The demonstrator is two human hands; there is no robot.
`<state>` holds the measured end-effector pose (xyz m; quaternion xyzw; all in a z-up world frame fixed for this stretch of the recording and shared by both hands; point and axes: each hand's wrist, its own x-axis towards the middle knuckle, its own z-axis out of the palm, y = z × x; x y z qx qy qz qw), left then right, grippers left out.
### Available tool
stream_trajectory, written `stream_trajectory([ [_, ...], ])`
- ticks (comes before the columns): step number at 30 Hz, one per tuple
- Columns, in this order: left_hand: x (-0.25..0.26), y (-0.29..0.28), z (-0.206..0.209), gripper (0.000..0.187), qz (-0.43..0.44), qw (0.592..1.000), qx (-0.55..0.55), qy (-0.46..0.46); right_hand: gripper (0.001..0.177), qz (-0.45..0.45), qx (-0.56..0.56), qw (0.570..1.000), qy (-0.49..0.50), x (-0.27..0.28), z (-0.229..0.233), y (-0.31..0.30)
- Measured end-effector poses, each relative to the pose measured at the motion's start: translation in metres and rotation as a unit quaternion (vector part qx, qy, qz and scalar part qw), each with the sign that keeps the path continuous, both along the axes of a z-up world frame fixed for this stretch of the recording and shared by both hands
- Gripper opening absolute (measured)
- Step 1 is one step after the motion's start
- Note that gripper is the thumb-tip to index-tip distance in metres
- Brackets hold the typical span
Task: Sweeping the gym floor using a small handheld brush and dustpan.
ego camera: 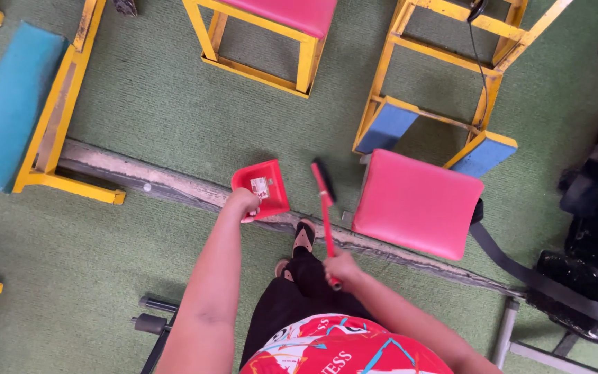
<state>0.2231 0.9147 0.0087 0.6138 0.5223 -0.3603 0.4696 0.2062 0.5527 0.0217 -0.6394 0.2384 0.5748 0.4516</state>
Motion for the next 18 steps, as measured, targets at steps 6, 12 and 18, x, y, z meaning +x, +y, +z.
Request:
stream_trajectory([
  [6, 0.008, 0.002, -0.026, 0.013, 0.011, 0.999, -0.043, -0.006, 0.042, -0.053, 0.055, 0.983, 0.169, 0.039, 0.063, -0.004],
  [12, 0.002, 0.008, -0.028, 0.017, 0.025, 0.995, -0.093, 0.027, 0.030, -0.076, 0.092, 0.982, 0.144, 0.087, 0.088, -0.027],
  [18, -0.006, 0.014, -0.036, 0.019, 0.041, 0.991, -0.123, 0.032, 0.030, -0.053, 0.056, 0.997, 0.006, 0.113, 0.028, 0.007],
])
